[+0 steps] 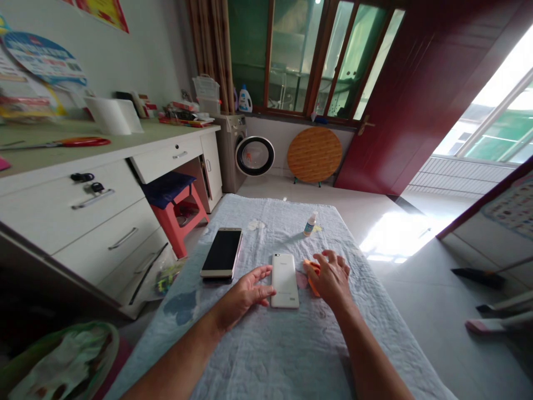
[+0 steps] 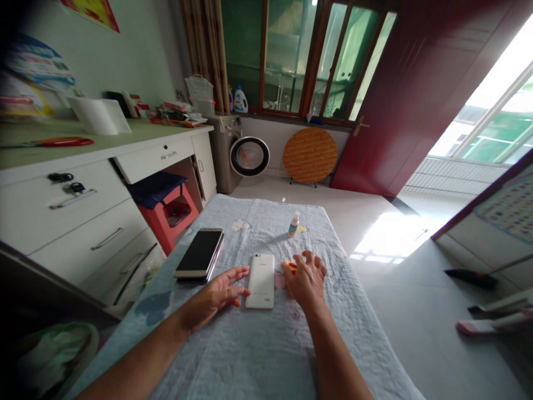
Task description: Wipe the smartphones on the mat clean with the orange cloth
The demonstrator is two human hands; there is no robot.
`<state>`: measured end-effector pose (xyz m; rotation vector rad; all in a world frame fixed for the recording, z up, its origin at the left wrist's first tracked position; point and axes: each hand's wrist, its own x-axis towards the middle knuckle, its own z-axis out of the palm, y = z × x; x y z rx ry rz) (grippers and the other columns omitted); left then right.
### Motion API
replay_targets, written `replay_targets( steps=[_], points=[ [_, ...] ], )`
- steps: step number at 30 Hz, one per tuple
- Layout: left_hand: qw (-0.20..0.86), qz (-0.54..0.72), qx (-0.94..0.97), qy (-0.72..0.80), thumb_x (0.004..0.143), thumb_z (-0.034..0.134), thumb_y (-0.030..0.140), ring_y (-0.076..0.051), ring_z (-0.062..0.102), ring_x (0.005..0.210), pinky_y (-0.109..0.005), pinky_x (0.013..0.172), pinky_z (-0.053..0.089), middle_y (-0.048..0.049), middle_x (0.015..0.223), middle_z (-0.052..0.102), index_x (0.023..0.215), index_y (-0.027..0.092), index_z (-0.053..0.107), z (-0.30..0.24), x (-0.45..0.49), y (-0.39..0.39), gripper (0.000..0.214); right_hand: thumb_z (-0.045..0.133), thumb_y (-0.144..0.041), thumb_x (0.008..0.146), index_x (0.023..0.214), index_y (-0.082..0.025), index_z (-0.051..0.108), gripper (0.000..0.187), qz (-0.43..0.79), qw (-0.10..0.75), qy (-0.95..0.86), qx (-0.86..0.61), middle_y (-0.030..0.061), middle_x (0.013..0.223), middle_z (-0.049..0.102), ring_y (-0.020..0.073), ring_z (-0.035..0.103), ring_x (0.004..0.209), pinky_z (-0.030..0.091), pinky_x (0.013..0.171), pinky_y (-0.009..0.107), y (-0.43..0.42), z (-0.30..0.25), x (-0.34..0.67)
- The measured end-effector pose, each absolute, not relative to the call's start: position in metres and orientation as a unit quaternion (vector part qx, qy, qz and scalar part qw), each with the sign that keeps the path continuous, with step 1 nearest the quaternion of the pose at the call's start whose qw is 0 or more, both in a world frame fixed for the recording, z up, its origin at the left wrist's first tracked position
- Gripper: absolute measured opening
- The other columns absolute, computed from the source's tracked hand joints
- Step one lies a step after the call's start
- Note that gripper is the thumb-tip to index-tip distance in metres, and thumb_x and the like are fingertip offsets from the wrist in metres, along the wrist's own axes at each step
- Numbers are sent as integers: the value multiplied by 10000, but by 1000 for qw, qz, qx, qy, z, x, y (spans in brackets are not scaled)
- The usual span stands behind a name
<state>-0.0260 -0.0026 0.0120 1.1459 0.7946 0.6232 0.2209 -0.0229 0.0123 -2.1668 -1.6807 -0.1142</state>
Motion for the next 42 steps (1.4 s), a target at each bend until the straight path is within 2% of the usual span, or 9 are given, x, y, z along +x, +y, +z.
replay_targets(
  steps=[4,6,11,19,26,31,34,39,42],
  points=[
    [722,277,526,354,758,700,435,-244,584,1081,-298,785,477,-139,1469,366,1354,214,435,10,-26,-1,688,523,-374,896,1016,-207,673,254,-43,256,-645,-719,110,1136,550,266,474,1024,364,873,408,-25,17,208],
    [723,264,534,350,763,698,430,-235,587,1065,-312,822,465,-134,1361,487,1372,204,410,8,-26,-2,710,484,-302,918,983,-197,655,210,-2,267,-691,-672,89,1054,564,212,511,938,386,838,341,-28,18,197],
    [722,244,547,347,745,717,407,-219,594,964,-330,822,442,-104,1072,621,1405,165,358,-2,-25,-1,788,488,-269,910,990,-196,636,183,54,206,-705,-677,83,966,588,205,557,905,384,784,298,-34,14,174],
    [723,280,534,337,698,763,421,-192,536,931,-342,847,433,-203,1482,317,1397,172,383,-5,-21,3,834,507,-242,860,1080,-173,638,265,107,205,-657,-717,115,1018,604,228,582,952,410,823,311,-36,8,161],
    [730,283,527,331,690,771,386,-202,543,971,-352,893,428,-177,1485,337,1381,188,419,1,-22,2,801,543,-247,785,1145,-161,600,375,171,330,-600,-708,107,1057,603,221,591,909,464,840,364,-31,-3,169],
    [739,280,529,310,724,736,377,-253,530,1097,-379,954,406,-148,1381,474,1388,185,419,7,-21,0,761,551,-255,742,1248,-150,501,519,260,466,-534,-656,93,1041,622,168,602,734,527,675,324,-27,-7,164],
    [749,275,519,305,728,729,382,-278,497,1172,-390,972,394,-144,1329,520,1407,178,391,4,-21,0,785,570,-232,712,1253,-163,497,550,285,471,-528,-647,91,1064,646,182,634,791,532,684,315,-27,-10,158],
    [757,279,514,293,707,745,367,-302,461,1235,-417,992,381,-133,1452,415,1396,217,414,1,-18,1,779,503,-210,750,1249,-165,508,501,273,464,-530,-656,90,1084,665,192,648,849,530,712,316,-26,-10,160],
    [761,291,504,286,722,736,357,-298,464,1242,-426,1015,363,-117,1443,440,1386,236,434,3,-16,0,740,479,-188,780,1262,-170,509,483,211,471,-543,-663,81,1068,678,191,644,867,520,749,326,-27,-3,165]
  ],
)
